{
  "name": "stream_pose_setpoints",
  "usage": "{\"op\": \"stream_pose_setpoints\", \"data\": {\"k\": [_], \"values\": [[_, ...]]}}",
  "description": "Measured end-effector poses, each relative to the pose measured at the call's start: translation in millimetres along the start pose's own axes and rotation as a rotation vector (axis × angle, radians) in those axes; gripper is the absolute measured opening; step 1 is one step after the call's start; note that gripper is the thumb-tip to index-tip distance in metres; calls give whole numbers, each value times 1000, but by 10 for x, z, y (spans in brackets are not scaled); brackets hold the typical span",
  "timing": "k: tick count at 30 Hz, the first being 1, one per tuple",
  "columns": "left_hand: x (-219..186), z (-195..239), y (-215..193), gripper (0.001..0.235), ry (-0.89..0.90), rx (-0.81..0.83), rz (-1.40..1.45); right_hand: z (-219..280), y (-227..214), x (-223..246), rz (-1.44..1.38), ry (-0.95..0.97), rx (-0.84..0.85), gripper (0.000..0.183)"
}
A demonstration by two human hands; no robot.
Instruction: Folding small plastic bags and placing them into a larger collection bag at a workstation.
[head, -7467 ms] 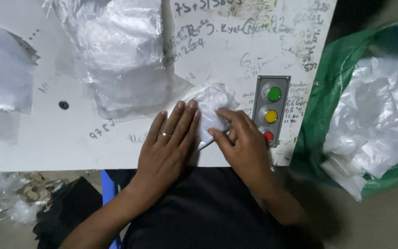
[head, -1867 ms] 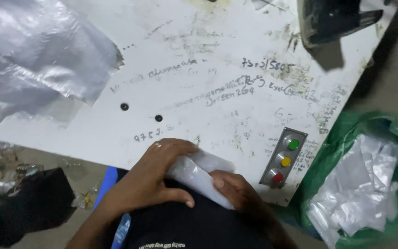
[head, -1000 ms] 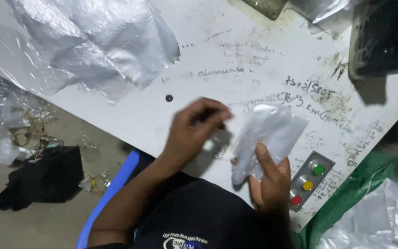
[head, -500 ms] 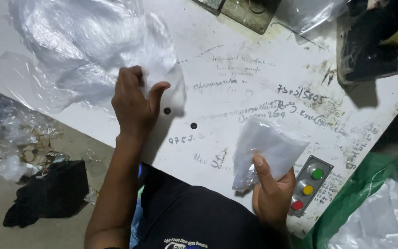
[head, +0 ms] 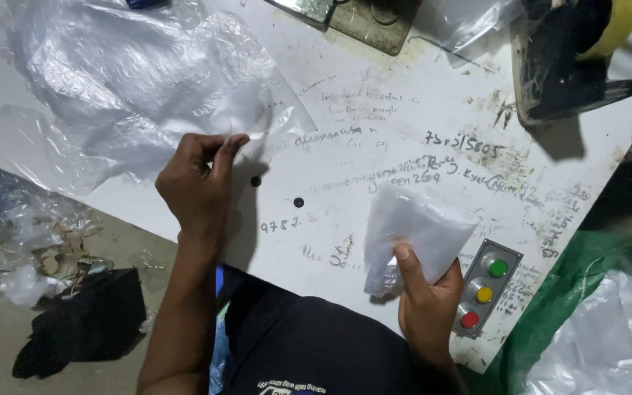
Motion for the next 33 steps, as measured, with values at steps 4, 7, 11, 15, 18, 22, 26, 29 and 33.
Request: {"op": "stream_pose_setpoints", "data": {"k": [4, 7, 11, 15, 18, 22, 26, 29, 33], "values": [[-253, -55, -72, 17, -216, 123, 233, 3, -10, 28, 43, 20, -6, 57], [-320, -7, -42, 6, -268, 233, 279, 16, -16, 23, 86, 37, 3, 58], [-342, 152, 40, 9, -423, 311, 564, 22, -51, -29, 84, -48, 117, 46], [-425, 649, 401, 29, -347, 474, 565, 66, 56, -87, 265, 44, 357, 51], [-460, 851, 706, 21, -681, 600, 853, 42, 257, 72, 440, 82, 410, 47], [-587, 987, 880, 37, -1207, 754, 1246, -11, 193, 129, 258, 180, 220, 51], [-765, 879, 778, 22, -747, 735, 884, 93, 80, 64, 277, -138, 195, 43], [-872, 943, 832, 22, -654, 583, 850, 76, 175, -4, 541, -511, 389, 49], [-1227, 962, 568, 20, 332, 227, 288, 123, 291, 10, 1205, -581, 663, 53]]}}
Point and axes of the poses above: each hand's wrist, its own z-axis away from the middle knuckle, its own y-axis out of the palm, x = y × z, the point moved 5 cm from there along -z, towards the middle knuckle, and after that the axes turned 4 degrees about -y, right-handed, at the moved point
